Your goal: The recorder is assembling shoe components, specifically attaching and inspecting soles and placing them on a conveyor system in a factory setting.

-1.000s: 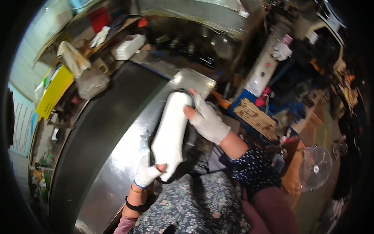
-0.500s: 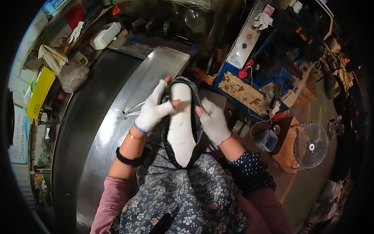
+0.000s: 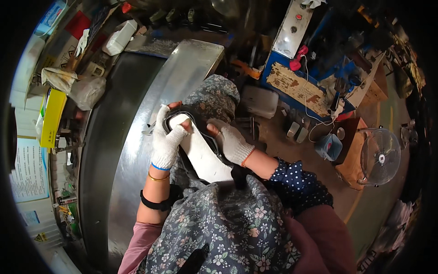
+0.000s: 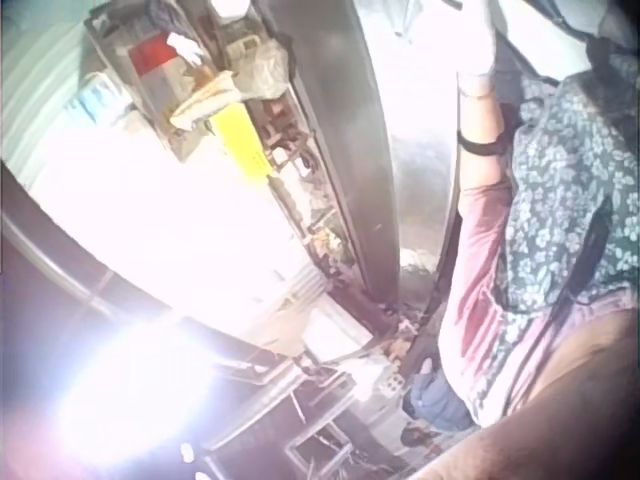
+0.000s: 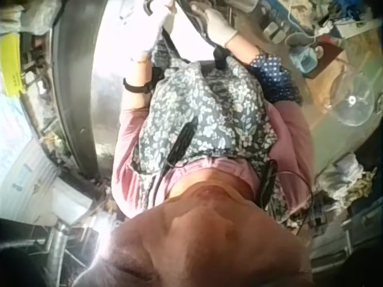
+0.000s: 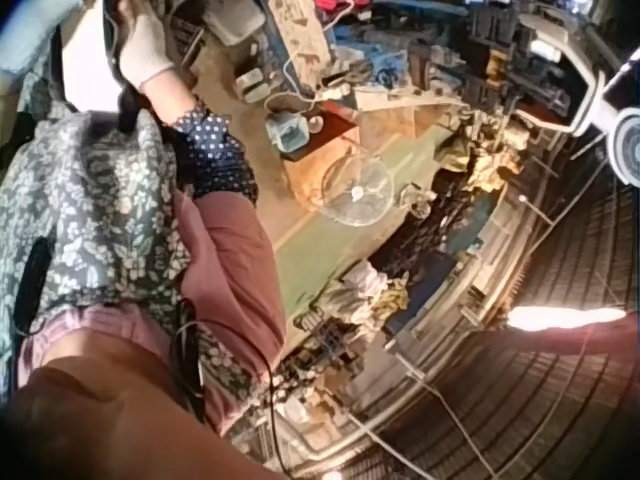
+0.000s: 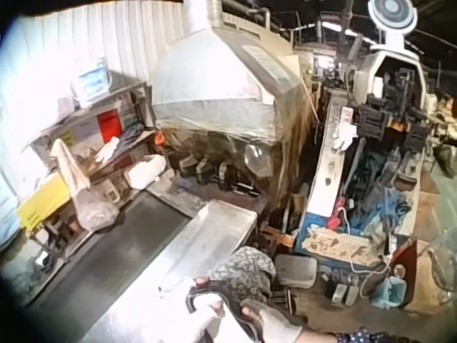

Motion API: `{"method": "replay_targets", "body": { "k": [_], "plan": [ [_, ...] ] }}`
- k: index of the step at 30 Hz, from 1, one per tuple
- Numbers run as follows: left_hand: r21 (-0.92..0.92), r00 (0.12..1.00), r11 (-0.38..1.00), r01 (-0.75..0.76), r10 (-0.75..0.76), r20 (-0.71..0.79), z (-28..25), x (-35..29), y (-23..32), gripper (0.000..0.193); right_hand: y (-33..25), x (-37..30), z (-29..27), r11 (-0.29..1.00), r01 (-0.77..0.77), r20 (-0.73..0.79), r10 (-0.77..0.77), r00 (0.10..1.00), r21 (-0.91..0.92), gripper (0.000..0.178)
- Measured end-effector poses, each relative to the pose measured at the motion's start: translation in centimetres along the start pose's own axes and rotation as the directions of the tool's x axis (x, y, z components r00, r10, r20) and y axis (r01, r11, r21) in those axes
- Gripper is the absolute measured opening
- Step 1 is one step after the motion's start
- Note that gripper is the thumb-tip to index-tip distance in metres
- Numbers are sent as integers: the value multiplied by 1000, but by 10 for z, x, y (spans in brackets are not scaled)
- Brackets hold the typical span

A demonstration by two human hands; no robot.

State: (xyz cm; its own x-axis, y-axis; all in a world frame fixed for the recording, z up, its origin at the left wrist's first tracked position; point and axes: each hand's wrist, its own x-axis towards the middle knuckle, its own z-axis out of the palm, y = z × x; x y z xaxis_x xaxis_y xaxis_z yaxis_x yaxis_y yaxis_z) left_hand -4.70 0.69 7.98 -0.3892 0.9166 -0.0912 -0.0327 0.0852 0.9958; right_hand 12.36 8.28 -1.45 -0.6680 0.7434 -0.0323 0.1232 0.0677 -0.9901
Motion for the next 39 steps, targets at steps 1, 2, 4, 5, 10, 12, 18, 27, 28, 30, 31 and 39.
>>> {"method": "replay_targets", "body": {
  "k": [1,2,4,5,10,12,18,27,28,30,31,39],
  "plan": [
    [3,1000,1000,2,-2,9,0,3,-1,50,-7,-1,-1,1000,-2,-9,2,1000,3,55],
    [66,1000,997,-25,25,0,1,4,-3,50,-11,-3,-2,977,-35,-2,35,999,-212,54],
    [130,999,990,-49,48,12,3,11,-5,49,-38,-8,-4,842,-18,-29,3,1000,-539,46],
    [153,999,987,-43,41,11,6,14,-5,47,-49,-10,-3,844,-31,-46,7,999,-536,46],
    [385,996,918,-92,93,15,15,36,5,41,-75,-1,1,497,80,-71,-277,958,-864,24],
    [429,998,900,-70,66,23,19,38,7,43,-60,5,-13,529,91,-76,-286,955,-844,28],
    [327,997,942,-73,60,50,21,35,-8,45,-8,-53,-37,884,186,96,-160,982,-429,56],
    [-489,961,870,60,82,264,-14,26,-13,63,-48,-28,-11,962,-43,195,-11,981,271,87],
    [-713,932,656,248,38,359,-20,24,-18,69,-46,-23,-9,968,-47,184,1,983,245,86],
    [-577,979,793,197,-133,152,-12,17,-26,59,-47,-16,14,968,19,146,-57,988,251,87],
    [-33,995,996,78,-80,-53,-13,4,-22,54,-48,-20,25,975,-27,141,-5,990,221,89],
    [839,986,525,-143,4,165,-66,26,10,45,-65,-12,49,977,-152,89,140,986,150,93]
  ]
}}
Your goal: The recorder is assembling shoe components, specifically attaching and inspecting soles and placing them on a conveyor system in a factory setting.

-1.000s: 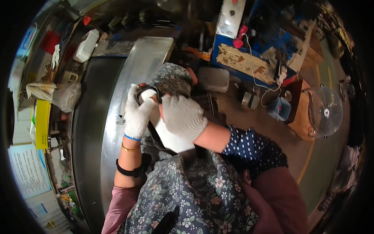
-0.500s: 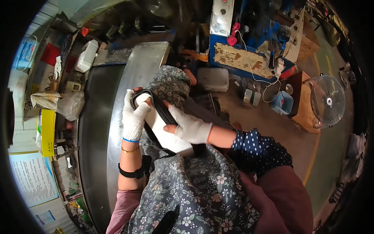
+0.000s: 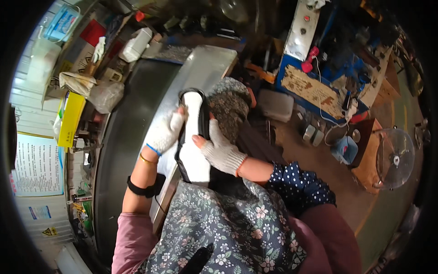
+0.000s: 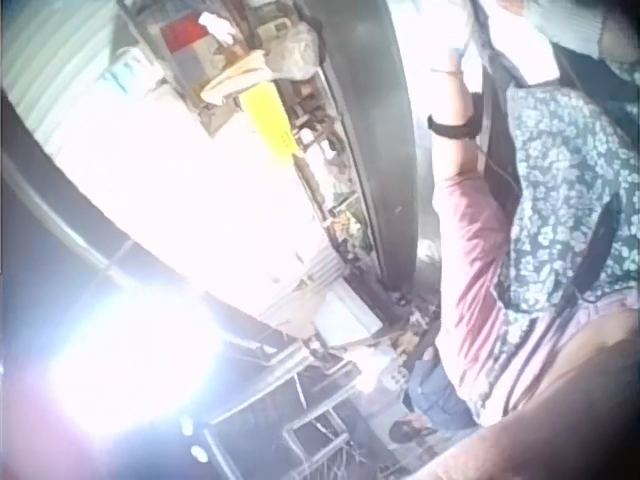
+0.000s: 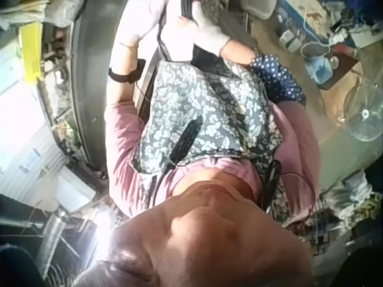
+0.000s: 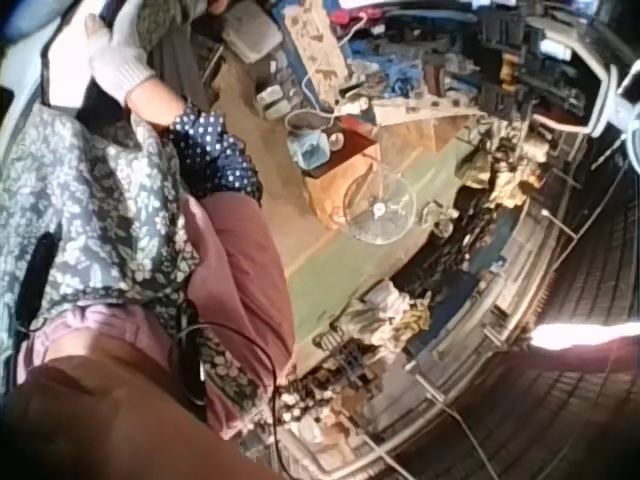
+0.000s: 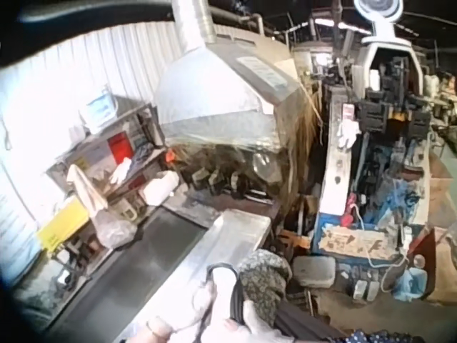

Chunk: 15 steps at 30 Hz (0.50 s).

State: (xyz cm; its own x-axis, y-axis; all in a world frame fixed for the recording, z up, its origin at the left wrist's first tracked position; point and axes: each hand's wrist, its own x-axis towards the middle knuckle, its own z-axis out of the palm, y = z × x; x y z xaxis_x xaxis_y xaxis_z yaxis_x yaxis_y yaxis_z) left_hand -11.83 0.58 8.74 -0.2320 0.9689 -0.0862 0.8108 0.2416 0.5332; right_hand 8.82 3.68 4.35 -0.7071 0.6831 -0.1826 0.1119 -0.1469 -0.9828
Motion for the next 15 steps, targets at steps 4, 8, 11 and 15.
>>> {"method": "replay_targets", "body": {
  "k": [4,8,11,15],
  "plan": [
    [-181,994,982,-54,70,83,18,-59,-9,46,30,-1,-8,968,0,-29,7,1000,252,86],
    [379,978,905,195,-148,-150,37,-86,50,32,29,-8,2,979,146,-161,-168,973,-141,82],
    [357,965,921,158,-67,-253,54,-88,39,28,23,-8,-2,958,199,-122,-227,966,-206,87],
    [-291,955,956,41,-123,-271,81,-76,5,40,30,-15,-19,881,291,-49,-332,942,-372,94]
  ]
}}
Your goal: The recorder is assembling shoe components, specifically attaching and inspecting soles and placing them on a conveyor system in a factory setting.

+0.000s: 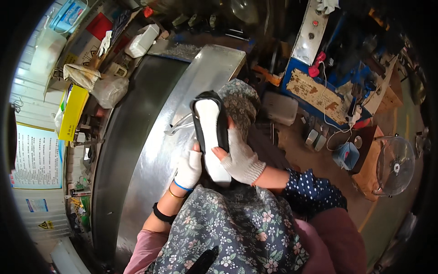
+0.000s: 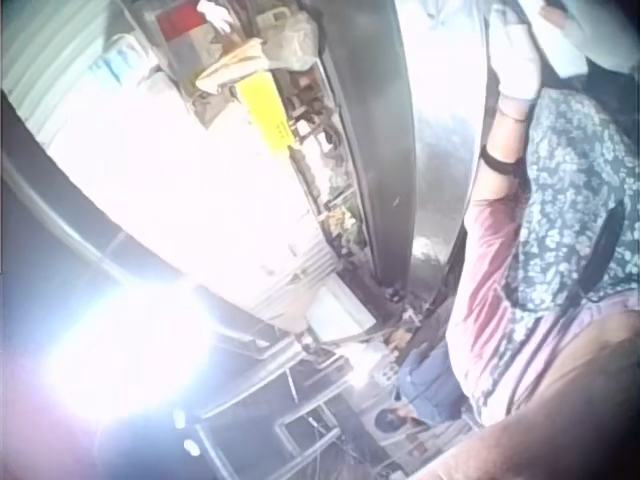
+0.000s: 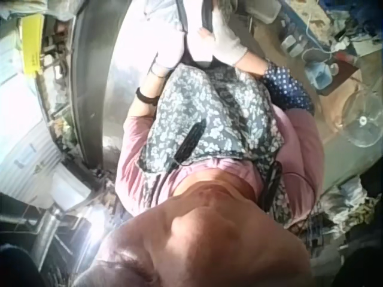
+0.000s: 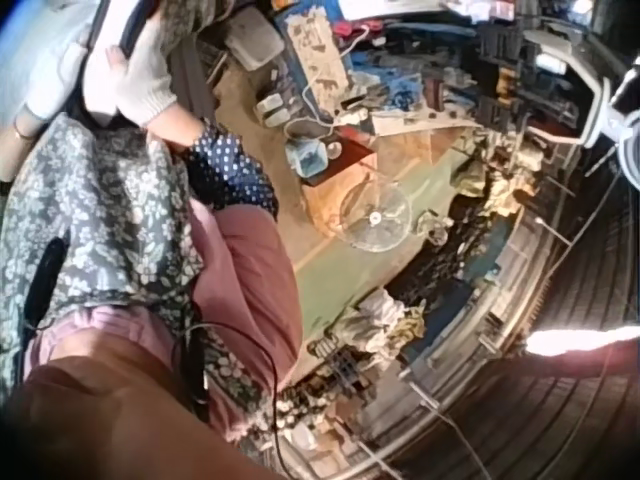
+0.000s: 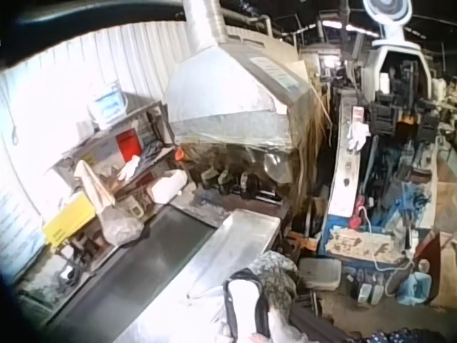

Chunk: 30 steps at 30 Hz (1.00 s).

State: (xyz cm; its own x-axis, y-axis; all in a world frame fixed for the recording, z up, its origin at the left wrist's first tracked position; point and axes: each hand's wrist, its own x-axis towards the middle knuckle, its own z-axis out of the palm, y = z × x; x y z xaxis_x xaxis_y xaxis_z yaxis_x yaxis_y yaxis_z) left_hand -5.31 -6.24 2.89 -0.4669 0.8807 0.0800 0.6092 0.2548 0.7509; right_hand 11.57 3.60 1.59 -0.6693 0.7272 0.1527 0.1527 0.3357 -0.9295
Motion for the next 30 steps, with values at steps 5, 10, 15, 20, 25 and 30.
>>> {"method": "replay_targets", "body": {
  "k": [5,10,15,20,25,30],
  "plan": [
    [-822,997,566,51,13,71,9,63,39,66,-18,-13,-28,995,40,295,-12,955,-88,94],
    [-778,955,590,216,39,294,5,86,33,67,-6,51,-46,891,-78,22,76,997,447,83],
    [-651,984,758,49,76,162,4,71,56,43,-11,89,-40,887,154,152,-241,959,436,61],
    [-687,955,710,153,73,289,-8,66,42,51,-19,92,-47,826,23,287,-222,932,564,34],
    [-739,963,663,122,101,250,-4,60,35,48,-24,88,-35,919,126,184,-207,961,375,26],
    [-466,956,884,-21,154,249,-13,66,49,50,-15,90,-57,782,-40,272,-168,948,622,34]
  ]
}}
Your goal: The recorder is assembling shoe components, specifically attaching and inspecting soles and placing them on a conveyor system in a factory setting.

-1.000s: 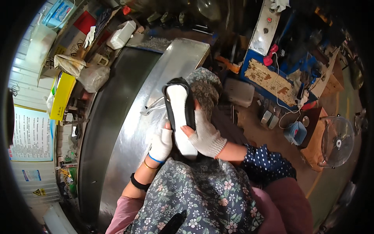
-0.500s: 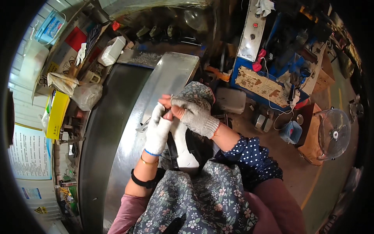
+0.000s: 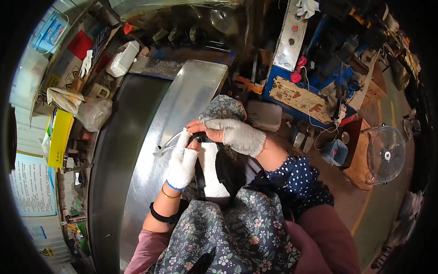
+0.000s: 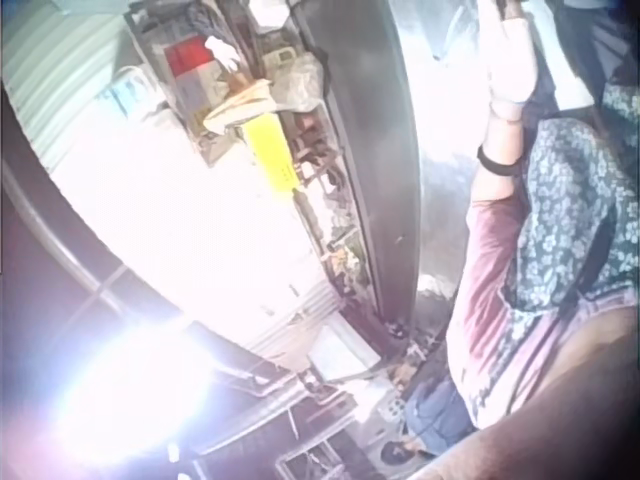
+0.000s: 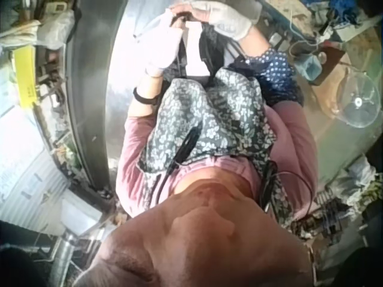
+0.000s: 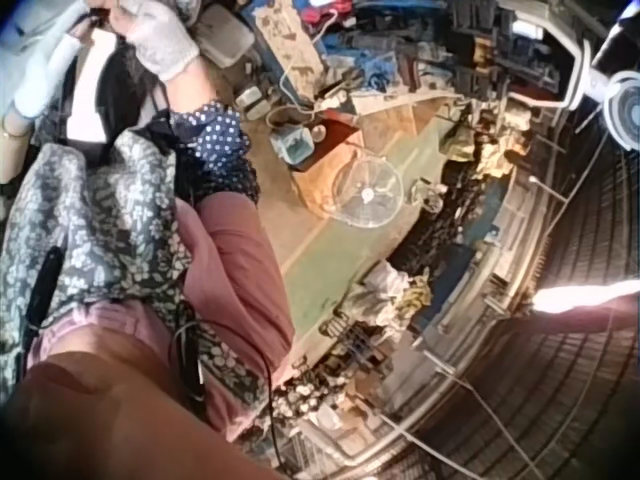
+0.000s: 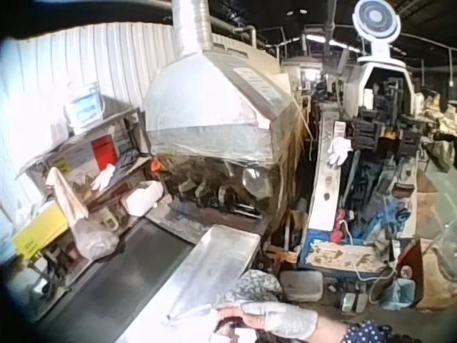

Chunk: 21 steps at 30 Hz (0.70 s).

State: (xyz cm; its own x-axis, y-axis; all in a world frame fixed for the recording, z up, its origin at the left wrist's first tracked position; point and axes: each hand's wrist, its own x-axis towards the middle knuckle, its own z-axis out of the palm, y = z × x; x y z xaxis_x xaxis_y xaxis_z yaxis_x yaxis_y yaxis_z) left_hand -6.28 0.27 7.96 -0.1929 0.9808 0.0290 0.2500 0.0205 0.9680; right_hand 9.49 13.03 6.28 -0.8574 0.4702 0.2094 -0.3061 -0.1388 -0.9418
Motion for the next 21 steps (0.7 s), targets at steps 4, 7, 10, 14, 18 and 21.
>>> {"method": "replay_targets", "body": {
  "k": [4,7,10,14,18,21],
  "plan": [
    [-236,997,970,63,-70,-20,9,1,-8,56,3,-6,22,910,91,-136,-159,978,-406,35],
    [-263,990,959,107,-128,-65,10,2,-24,52,-1,-4,27,961,-98,-201,46,979,-259,38],
    [-171,996,985,39,-52,-73,8,3,-20,49,1,-7,2,1000,-13,-28,12,1000,-12,41],
    [-124,996,992,-26,16,-86,13,1,-11,52,20,-19,35,832,129,-248,-303,920,-539,36],
    [-69,983,981,180,-176,55,-8,5,-8,53,11,-17,23,999,-20,-177,11,984,-48,42],
    [4,997,999,45,-45,65,-12,-2,-26,54,17,-27,27,879,112,-121,-188,975,-463,47]
  ]
}}
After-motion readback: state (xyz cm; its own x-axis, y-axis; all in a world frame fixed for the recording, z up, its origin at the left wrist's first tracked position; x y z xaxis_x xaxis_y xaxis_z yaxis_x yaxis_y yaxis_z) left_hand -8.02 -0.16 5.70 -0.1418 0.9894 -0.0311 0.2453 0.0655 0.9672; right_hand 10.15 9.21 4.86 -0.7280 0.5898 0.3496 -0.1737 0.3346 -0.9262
